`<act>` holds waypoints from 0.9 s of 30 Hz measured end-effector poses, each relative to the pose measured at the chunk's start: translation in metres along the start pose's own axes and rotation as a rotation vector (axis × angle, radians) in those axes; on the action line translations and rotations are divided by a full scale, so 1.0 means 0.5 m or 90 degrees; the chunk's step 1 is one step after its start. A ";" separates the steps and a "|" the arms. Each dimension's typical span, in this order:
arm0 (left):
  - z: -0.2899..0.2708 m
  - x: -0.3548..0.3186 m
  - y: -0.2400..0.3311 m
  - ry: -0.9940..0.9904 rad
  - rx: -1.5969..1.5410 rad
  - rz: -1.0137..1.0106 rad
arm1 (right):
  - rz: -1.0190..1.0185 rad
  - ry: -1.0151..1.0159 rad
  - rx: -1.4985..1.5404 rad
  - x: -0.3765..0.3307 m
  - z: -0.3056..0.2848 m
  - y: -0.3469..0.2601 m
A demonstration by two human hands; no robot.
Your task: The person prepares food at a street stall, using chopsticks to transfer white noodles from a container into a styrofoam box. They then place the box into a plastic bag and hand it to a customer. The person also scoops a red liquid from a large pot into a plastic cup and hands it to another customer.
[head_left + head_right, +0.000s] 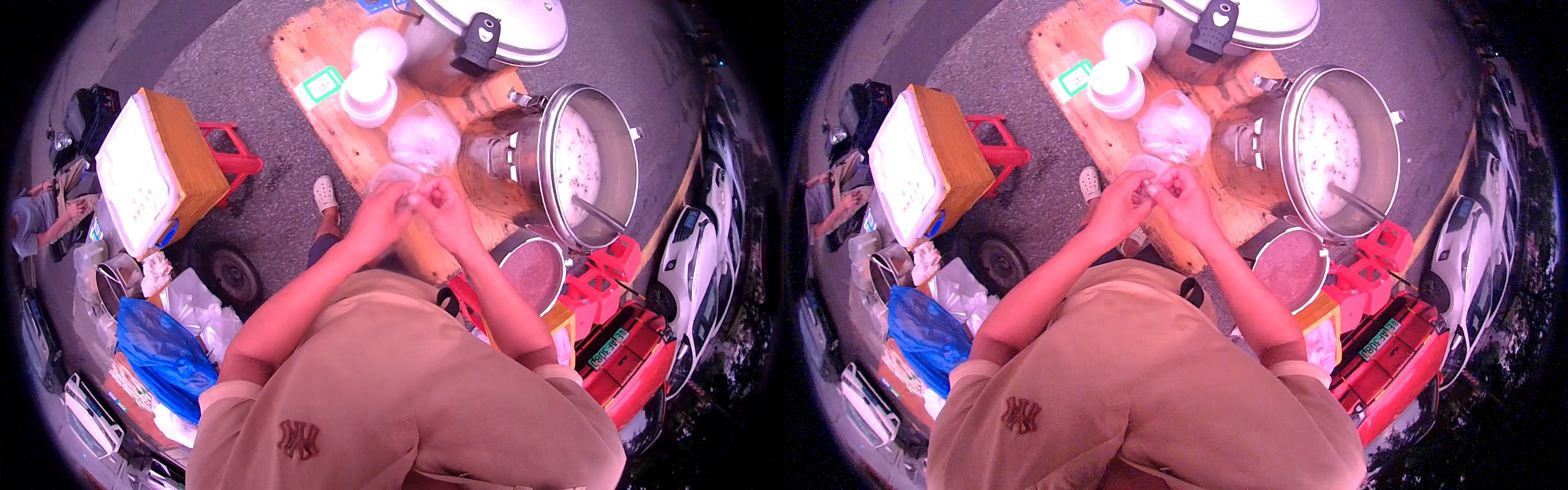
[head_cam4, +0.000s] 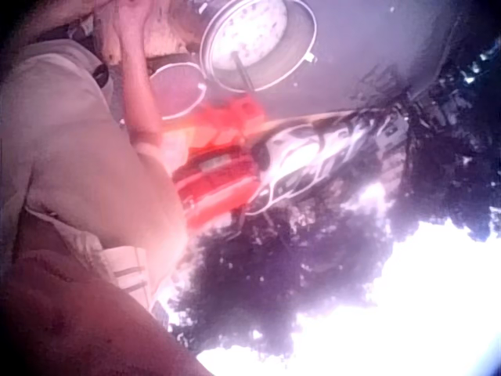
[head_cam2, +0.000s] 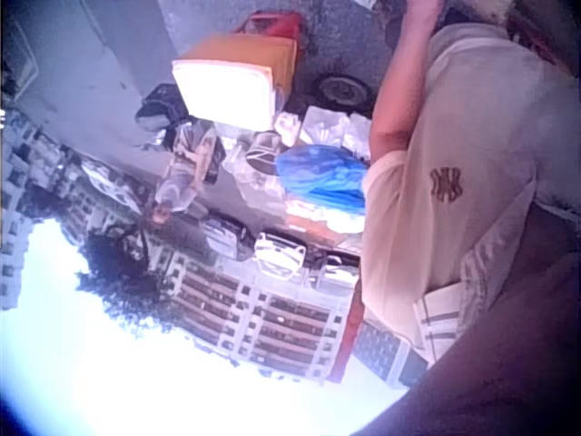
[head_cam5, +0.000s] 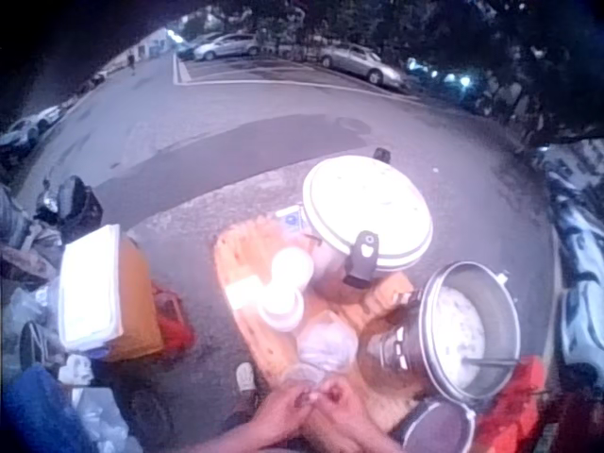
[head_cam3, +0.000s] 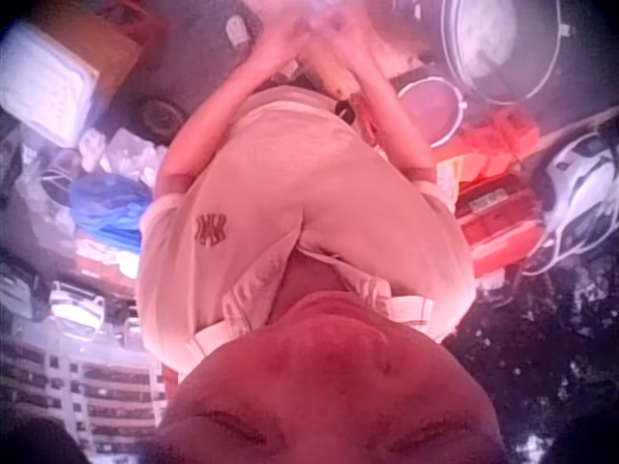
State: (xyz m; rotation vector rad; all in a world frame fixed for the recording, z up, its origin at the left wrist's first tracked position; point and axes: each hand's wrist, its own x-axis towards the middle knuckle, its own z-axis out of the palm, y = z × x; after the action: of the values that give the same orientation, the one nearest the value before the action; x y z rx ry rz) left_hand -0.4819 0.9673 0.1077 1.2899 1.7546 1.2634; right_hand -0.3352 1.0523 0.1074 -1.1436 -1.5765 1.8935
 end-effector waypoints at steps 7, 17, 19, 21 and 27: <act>-0.008 0.026 -0.011 -0.033 -0.037 -0.132 | -0.171 -0.018 -0.268 0.003 -0.001 -0.021; -0.024 0.044 0.011 -0.079 -0.006 -0.012 | 0.137 0.011 0.138 0.066 0.007 0.171; -0.038 0.052 0.023 -0.143 0.076 0.127 | 0.036 0.051 0.091 0.072 0.031 0.158; -0.048 0.076 0.022 -0.259 0.033 0.158 | -0.091 0.023 -0.045 0.078 0.036 0.135; -0.065 0.186 0.009 -0.358 0.141 0.162 | 0.011 -0.316 -0.188 0.133 -0.049 0.077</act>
State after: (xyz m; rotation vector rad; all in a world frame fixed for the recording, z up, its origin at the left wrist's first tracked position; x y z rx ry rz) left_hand -0.5399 1.0440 0.1289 1.8296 1.3762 0.7300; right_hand -0.3464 1.1067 0.0490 -0.8280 -2.1737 2.1176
